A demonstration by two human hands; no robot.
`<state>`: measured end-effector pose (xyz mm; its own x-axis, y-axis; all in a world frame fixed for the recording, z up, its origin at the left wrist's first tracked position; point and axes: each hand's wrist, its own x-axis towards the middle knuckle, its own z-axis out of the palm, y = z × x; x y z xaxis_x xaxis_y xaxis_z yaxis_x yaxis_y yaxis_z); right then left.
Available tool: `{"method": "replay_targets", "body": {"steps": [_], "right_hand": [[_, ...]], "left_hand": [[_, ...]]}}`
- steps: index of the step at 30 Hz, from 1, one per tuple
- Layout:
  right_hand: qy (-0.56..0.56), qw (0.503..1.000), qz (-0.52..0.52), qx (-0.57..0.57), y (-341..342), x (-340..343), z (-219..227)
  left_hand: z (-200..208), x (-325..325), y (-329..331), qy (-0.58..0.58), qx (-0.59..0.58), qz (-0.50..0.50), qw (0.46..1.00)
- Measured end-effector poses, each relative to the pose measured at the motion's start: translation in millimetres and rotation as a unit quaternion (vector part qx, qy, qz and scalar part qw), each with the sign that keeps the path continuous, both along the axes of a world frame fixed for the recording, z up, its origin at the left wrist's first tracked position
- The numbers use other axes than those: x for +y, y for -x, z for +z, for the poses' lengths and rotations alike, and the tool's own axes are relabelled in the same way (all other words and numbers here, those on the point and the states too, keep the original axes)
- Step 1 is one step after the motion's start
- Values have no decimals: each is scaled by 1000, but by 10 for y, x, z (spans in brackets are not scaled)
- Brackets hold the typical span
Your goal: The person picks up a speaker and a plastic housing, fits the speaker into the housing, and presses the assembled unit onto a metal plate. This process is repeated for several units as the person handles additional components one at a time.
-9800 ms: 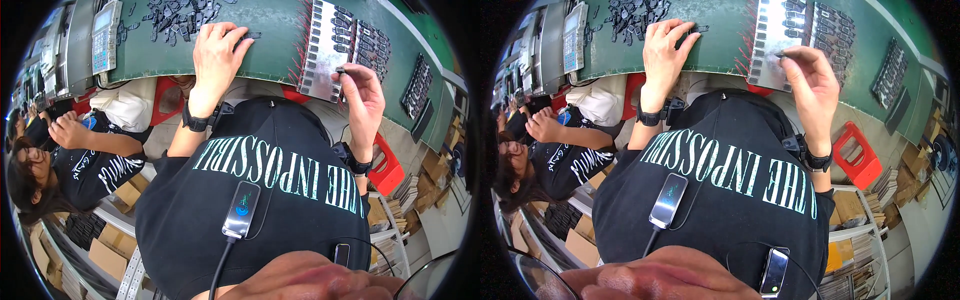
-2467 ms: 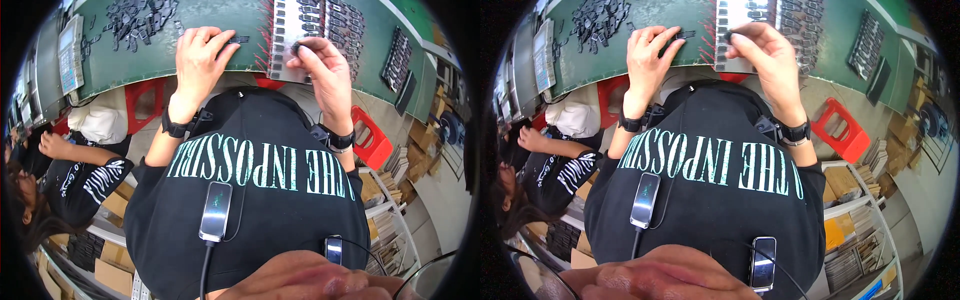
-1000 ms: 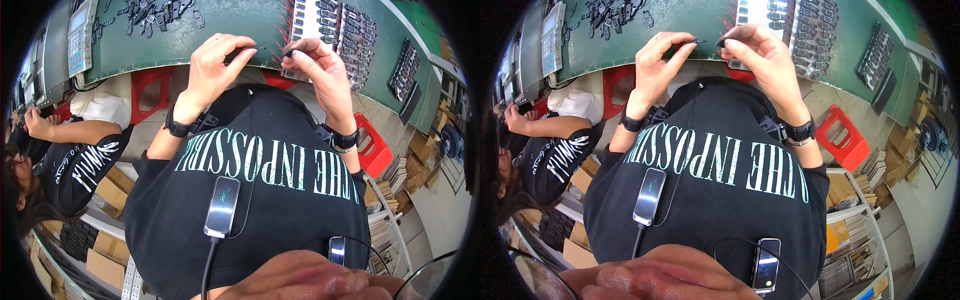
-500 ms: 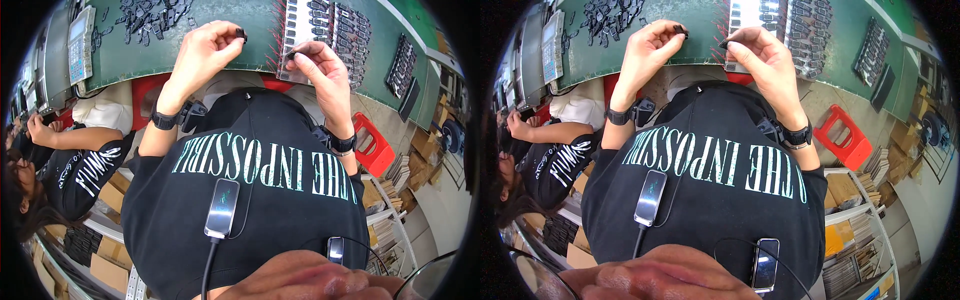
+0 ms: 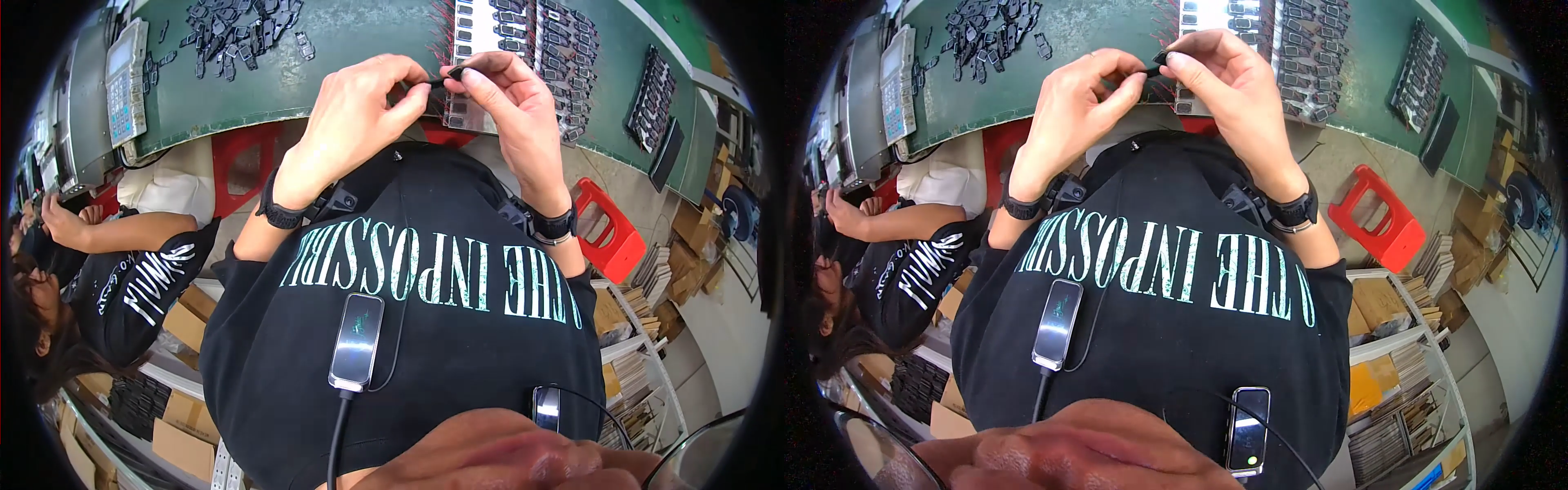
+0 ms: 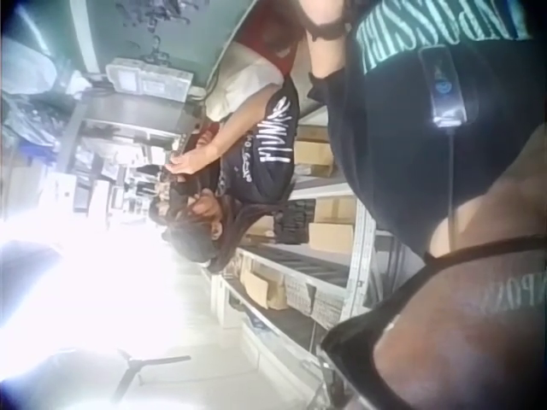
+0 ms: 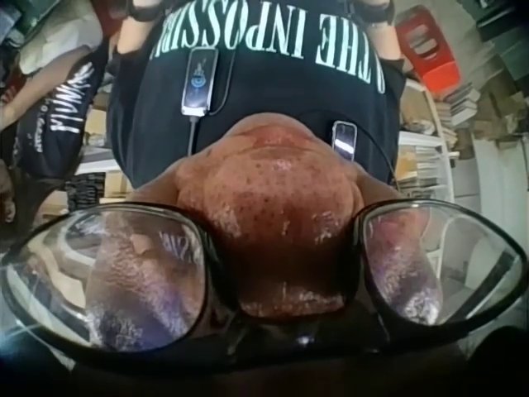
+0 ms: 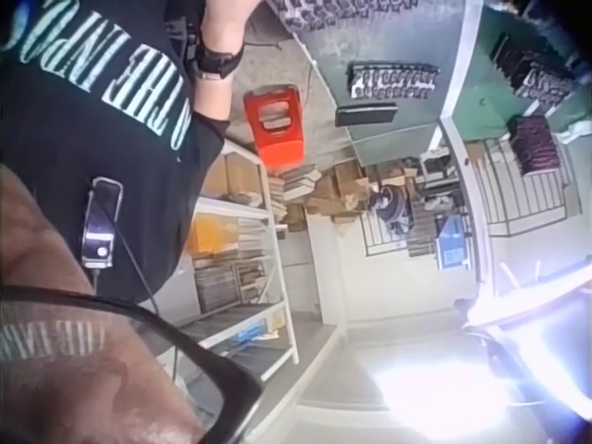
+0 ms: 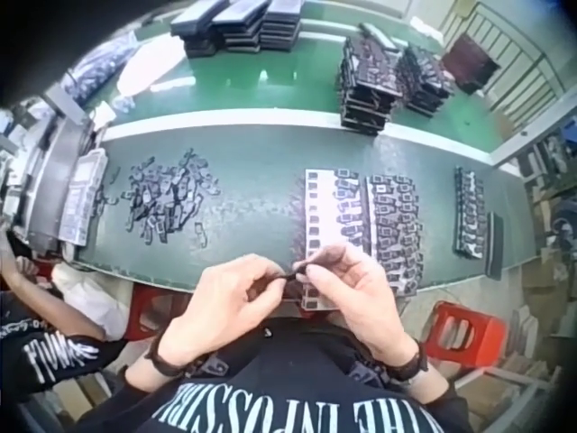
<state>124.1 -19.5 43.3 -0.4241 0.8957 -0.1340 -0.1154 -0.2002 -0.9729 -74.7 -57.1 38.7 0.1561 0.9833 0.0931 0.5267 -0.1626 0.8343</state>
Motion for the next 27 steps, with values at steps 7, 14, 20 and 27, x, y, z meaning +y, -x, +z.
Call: {"method": "replay_targets", "body": {"steps": [7, 14, 20, 27], "right_hand": [[84, 995, 6, 48, -15, 22, -80], [59, 998, -3, 11, -54, 60, -136], [-118, 983, -46, -135, 51, -63, -30], [-54, 984, -26, -170, 59, -57, -69]], "left_hand": [[-84, -45, -79, 123, -245, 67, 959], [-218, -82, -81, 92, -255, 31, 962], [-270, -46, -125, 185, -400, 69, 895], [-278, -70, -164, 189, -420, 69, 885]]}}
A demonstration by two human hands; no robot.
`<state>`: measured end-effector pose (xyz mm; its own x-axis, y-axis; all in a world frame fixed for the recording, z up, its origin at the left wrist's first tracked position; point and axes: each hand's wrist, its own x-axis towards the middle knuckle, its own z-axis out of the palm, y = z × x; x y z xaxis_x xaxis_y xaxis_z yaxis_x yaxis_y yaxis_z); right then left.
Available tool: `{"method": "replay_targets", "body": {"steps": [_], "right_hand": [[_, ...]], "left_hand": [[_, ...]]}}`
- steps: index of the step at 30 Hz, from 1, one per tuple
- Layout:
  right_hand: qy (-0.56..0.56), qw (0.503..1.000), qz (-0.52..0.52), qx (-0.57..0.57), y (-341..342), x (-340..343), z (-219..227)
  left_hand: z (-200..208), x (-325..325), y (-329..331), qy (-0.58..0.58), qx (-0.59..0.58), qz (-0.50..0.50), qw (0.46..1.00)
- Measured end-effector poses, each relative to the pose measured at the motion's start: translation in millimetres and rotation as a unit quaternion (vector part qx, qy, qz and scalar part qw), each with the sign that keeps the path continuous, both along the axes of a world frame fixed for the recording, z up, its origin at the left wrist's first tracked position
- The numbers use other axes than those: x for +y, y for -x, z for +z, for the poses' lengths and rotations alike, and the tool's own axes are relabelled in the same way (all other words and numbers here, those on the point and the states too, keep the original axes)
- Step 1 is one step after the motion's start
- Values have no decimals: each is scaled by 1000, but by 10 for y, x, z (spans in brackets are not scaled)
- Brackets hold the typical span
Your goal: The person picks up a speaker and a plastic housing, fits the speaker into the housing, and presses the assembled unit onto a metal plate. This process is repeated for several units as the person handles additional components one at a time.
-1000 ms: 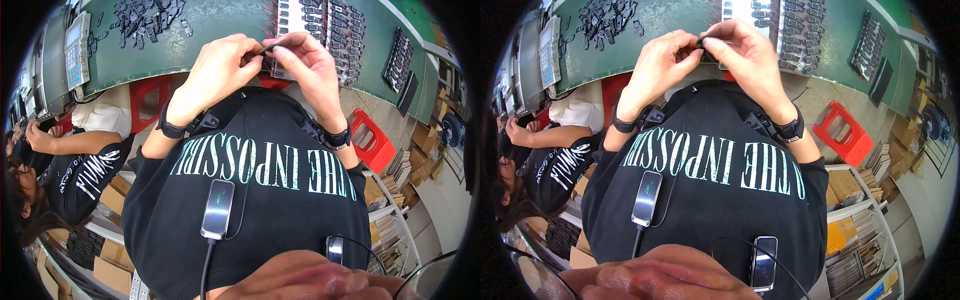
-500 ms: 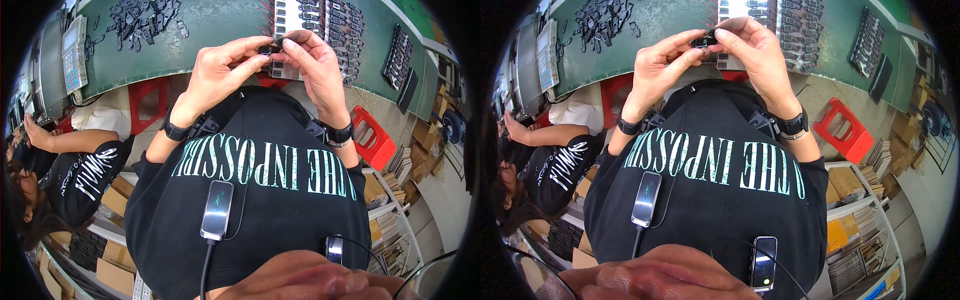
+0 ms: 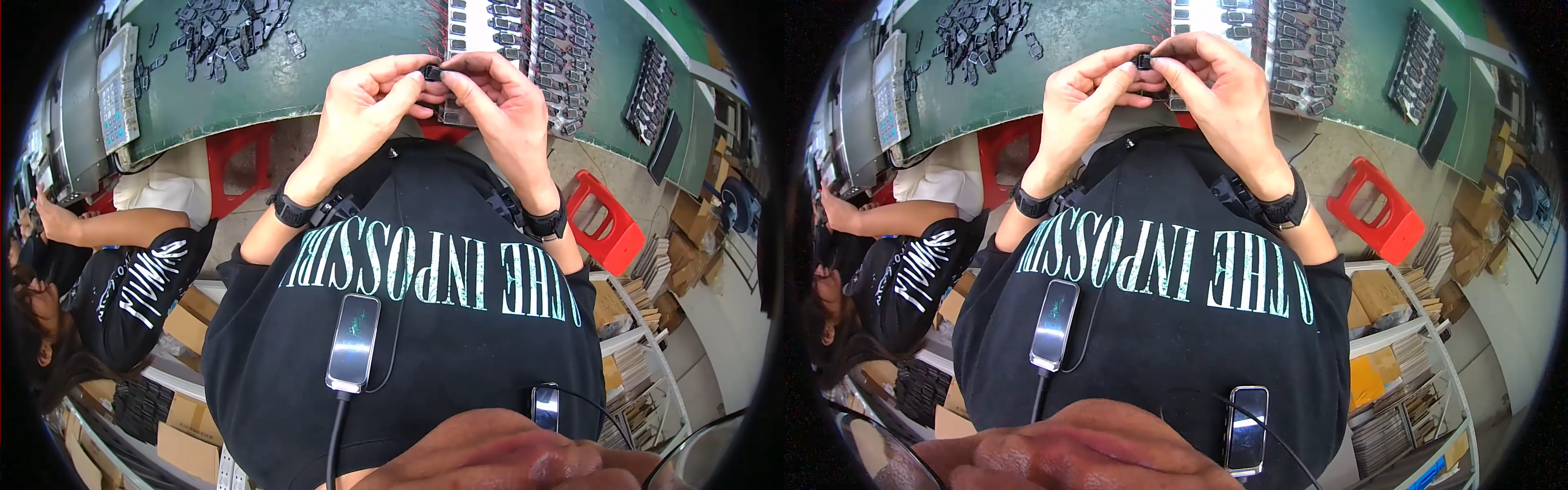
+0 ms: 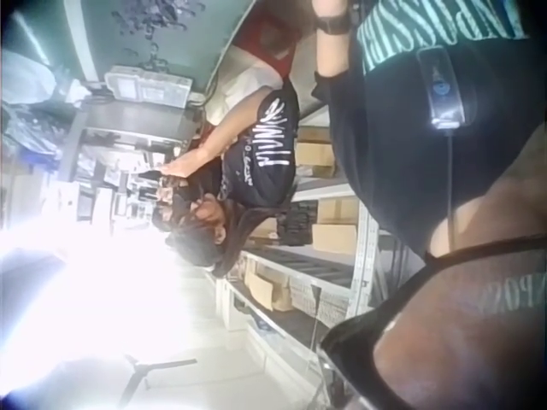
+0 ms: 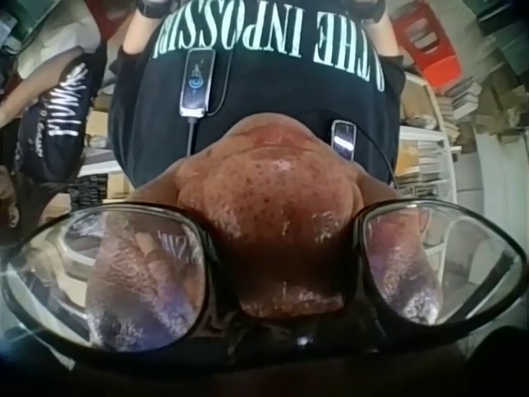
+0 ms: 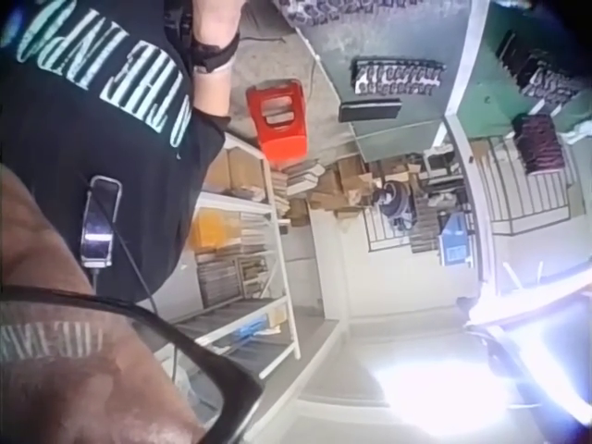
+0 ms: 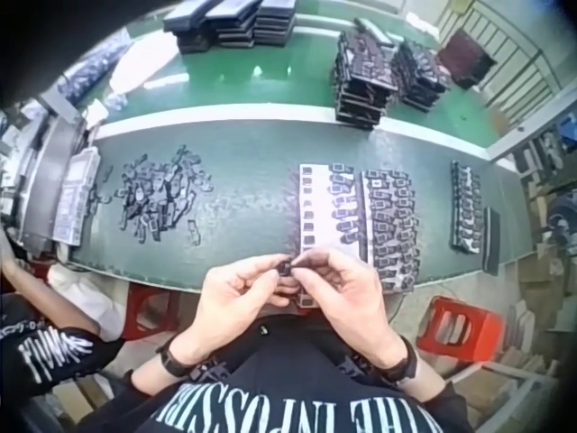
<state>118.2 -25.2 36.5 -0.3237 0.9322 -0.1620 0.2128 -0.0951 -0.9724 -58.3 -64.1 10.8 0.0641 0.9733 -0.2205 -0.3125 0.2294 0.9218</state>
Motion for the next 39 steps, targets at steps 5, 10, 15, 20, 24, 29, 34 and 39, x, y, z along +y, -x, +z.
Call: {"method": "replay_targets", "body": {"steps": [5, 10, 15, 20, 24, 29, 34, 39], "right_hand": [[1, 999, 14, 32, -25, 30, -33], [-23, 999, 31, 26, -75, 77, -28], [90, 988, 43, 114, -6, 94, -39], [110, 987, 38, 114, 194, 108, -104], [35, 998, 25, 35, 362, 62, -151], [-17, 999, 18, 24, 407, 20, -201], [-165, 985, 22, -52, 391, -6, -152], [-248, 964, 32, -93, 356, -19, -114]], "left_hand": [[9, -15, -16, -5, 11, -5, 1000], [31, -18, -23, -9, 13, -10, 1000], [53, -11, 32, -5, 23, -7, 1000], [-52, 13, 233, 5, 25, -6, 1000], [-113, 31, 352, 11, 5, 4, 1000], [-108, 34, 385, 10, 16, 9, 1000], [-59, 36, 373, 5, 10, -1, 1000], [-24, 13, 328, -1, -20, 11, 1000]]}}
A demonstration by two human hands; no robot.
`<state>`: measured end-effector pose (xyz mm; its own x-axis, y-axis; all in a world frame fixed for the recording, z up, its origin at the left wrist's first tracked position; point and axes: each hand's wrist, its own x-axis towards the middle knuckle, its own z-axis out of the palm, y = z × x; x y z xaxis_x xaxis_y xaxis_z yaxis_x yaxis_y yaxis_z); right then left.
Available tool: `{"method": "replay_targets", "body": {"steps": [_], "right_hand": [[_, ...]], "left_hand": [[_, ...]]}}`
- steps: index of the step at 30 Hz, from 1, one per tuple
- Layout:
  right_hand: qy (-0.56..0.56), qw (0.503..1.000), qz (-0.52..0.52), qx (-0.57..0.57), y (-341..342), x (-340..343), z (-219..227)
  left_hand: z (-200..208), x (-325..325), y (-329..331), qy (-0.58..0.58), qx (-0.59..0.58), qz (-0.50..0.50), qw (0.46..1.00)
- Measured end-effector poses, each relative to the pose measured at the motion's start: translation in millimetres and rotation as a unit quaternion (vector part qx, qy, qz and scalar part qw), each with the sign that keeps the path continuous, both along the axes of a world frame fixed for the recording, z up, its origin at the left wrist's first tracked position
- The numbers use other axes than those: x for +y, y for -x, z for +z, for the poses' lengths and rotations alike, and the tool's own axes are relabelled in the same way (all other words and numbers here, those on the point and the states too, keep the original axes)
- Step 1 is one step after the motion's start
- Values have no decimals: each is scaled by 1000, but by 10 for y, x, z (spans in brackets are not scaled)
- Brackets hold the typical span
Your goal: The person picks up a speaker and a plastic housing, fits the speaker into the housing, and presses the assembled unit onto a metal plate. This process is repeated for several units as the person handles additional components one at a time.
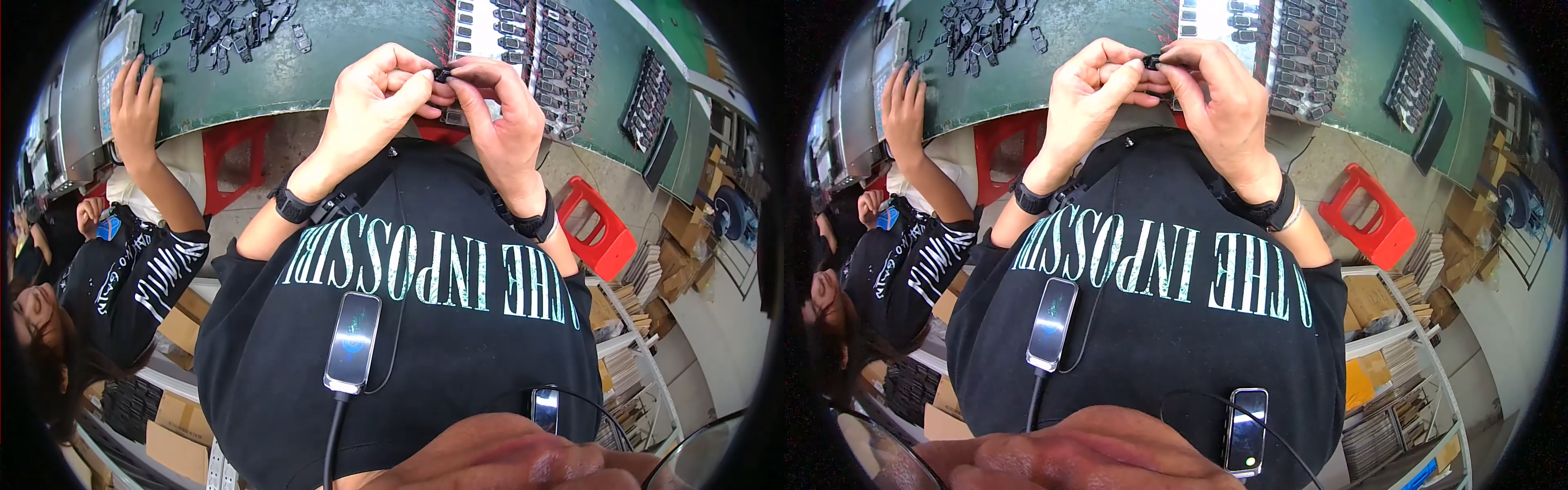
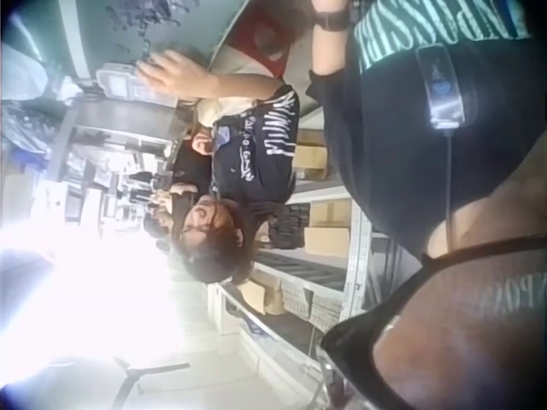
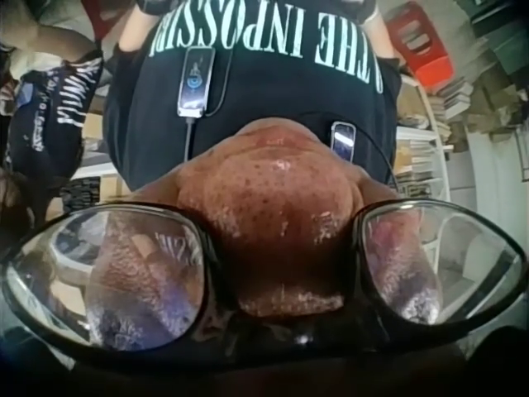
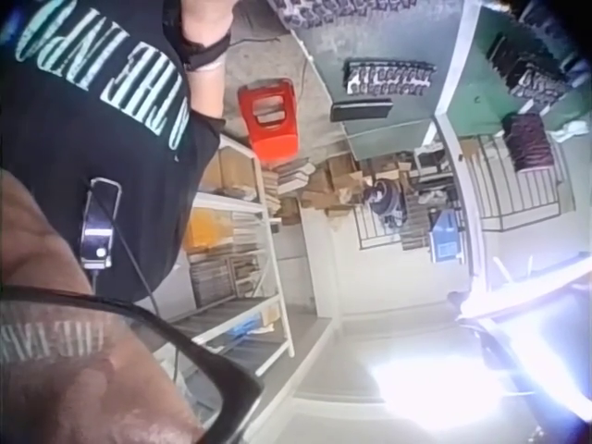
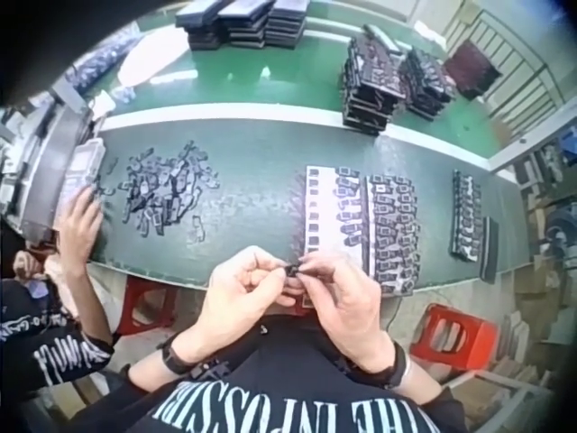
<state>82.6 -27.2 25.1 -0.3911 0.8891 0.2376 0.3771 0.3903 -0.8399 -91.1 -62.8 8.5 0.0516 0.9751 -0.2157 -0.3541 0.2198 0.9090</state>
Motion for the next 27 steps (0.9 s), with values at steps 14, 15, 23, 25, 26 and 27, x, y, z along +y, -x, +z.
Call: {"method": "replay_targets", "body": {"steps": [14, 15, 23, 25, 26, 27], "right_hand": [[313, 934, -23, 171, 5, -5, 125], [315, 932, -22, 176, -1, 0, 117], [319, 932, -23, 171, 35, 5, 110], [294, 943, -14, 157, 38, 12, 97], [294, 943, -14, 157, 35, 19, 100], [292, 946, -7, 142, 28, 30, 109]], "left_hand": [[107, -38, -46, -5, 23, 4, 1000], [107, -30, -48, -4, 25, 5, 1000], [43, -26, -48, -2, 0, 13, 1000], [39, -19, -43, 1, -11, 19, 1000], [44, -18, -33, -1, -3, 13, 1000], [49, -18, -24, -2, 6, 7, 1000]]}}
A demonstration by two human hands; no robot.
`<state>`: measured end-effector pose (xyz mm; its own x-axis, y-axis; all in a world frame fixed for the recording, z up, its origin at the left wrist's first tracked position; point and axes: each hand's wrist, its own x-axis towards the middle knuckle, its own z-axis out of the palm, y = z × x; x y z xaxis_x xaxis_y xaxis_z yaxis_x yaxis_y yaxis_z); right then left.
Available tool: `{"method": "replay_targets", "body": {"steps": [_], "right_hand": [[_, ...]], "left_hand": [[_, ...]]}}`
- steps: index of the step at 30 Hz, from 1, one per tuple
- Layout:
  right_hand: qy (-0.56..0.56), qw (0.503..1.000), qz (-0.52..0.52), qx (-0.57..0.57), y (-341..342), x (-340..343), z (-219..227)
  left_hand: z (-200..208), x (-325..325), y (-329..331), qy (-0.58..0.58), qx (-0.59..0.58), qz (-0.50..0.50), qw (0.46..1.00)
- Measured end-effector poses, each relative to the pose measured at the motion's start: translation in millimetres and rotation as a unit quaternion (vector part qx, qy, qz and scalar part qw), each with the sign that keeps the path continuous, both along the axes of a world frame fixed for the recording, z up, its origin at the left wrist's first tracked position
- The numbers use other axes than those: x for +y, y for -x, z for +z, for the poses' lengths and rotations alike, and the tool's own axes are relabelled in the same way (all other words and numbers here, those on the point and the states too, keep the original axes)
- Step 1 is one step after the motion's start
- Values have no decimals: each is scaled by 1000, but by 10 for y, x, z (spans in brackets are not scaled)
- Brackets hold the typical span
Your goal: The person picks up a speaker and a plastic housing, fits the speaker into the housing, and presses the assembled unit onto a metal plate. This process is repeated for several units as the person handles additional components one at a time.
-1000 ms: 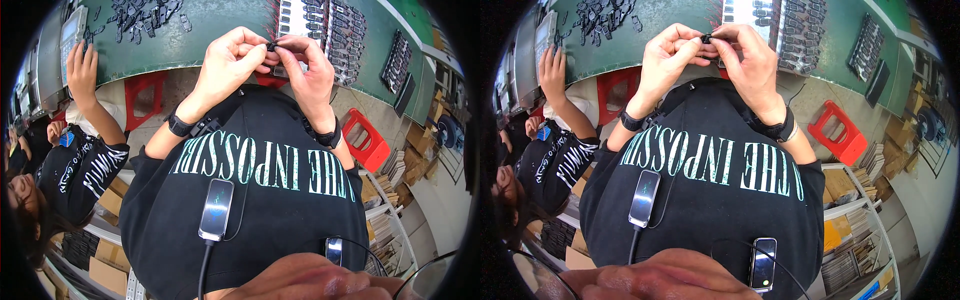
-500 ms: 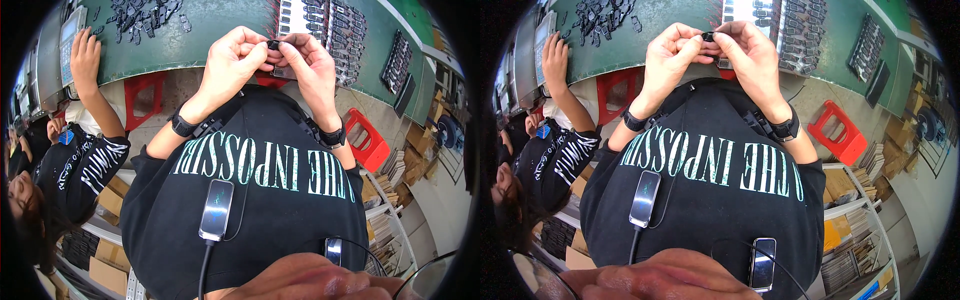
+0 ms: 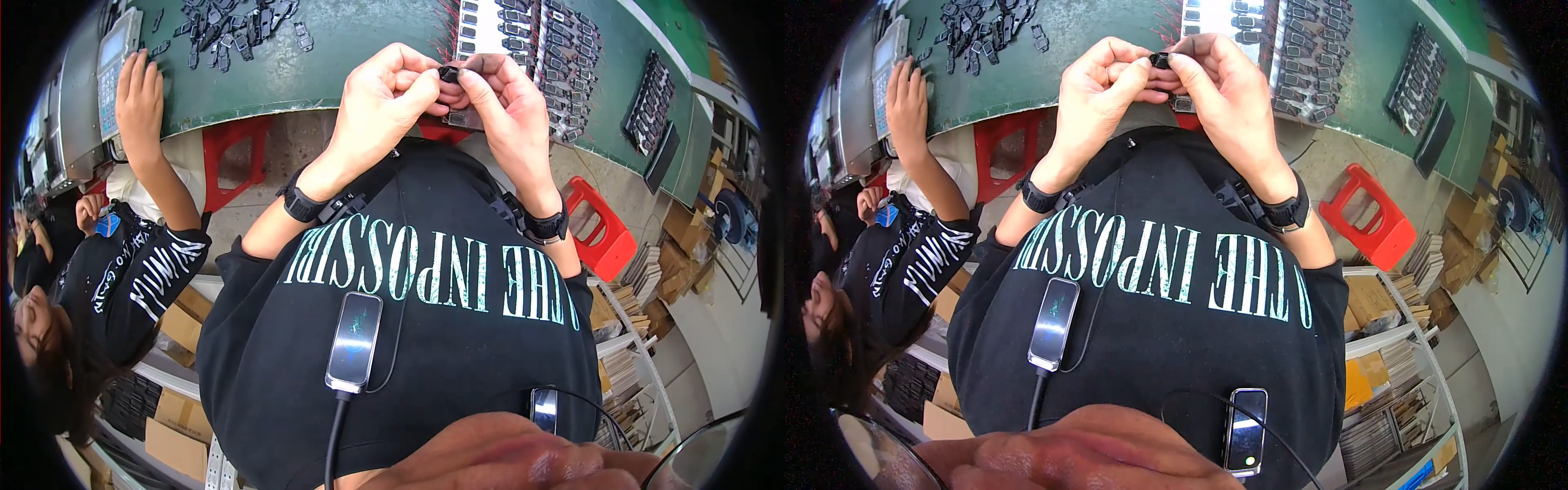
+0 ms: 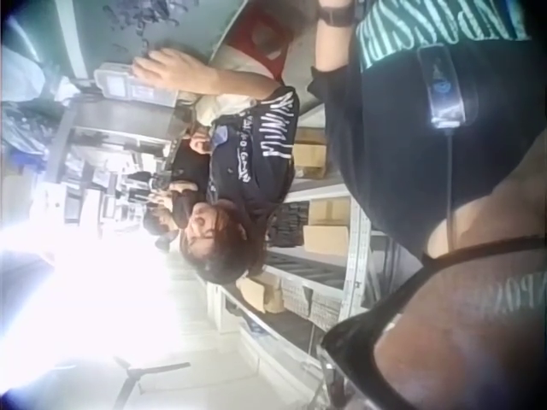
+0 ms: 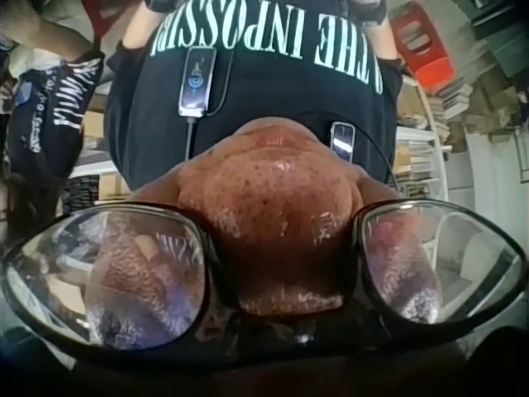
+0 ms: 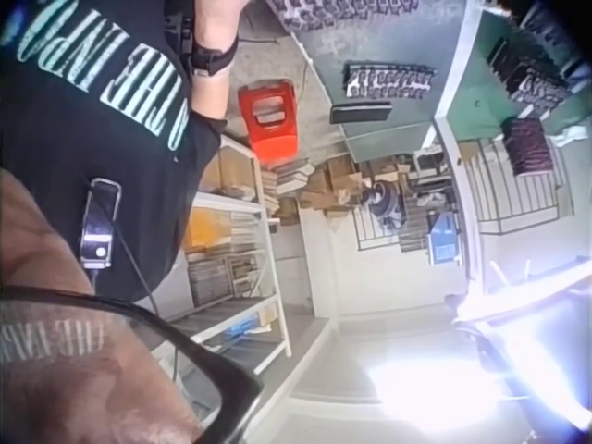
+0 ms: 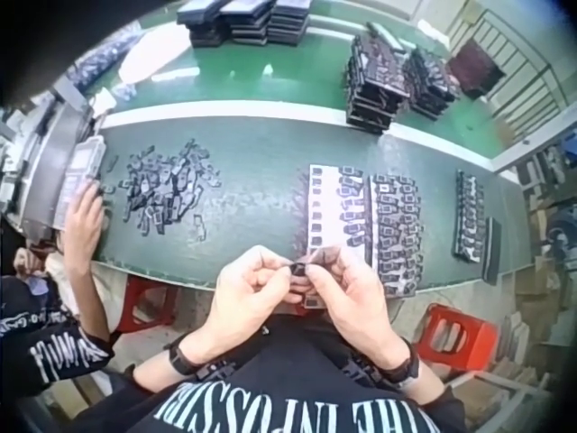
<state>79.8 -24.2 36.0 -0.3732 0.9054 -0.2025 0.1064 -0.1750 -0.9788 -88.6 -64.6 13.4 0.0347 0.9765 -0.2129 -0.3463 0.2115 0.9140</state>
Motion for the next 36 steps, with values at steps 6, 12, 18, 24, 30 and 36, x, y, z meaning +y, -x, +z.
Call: {"method": "replay_targets", "body": {"steps": [6, 12, 18, 24, 30, 36], "right_hand": [[-28, 998, 24, -52, 39, 10, 39], [-70, 991, 38, -108, 45, 0, 60], [-130, 971, 69, -190, 66, 43, 104], [-154, 970, 65, -174, 143, 76, 4], [-155, 981, 17, -112, 250, 134, -22], [-182, 968, 46, -169, 137, 130, 161]], "left_hand": [[-32, -3, 16, -4, 35, -7, 999], [-24, -12, 12, -5, 46, -5, 999], [-32, -6, 19, 4, 38, 16, 999], [-52, 7, 94, 5, 50, 5, 999], [-36, 79, 174, 3, 44, 7, 999], [-13, 59, 99, -13, 23, 26, 999]]}}
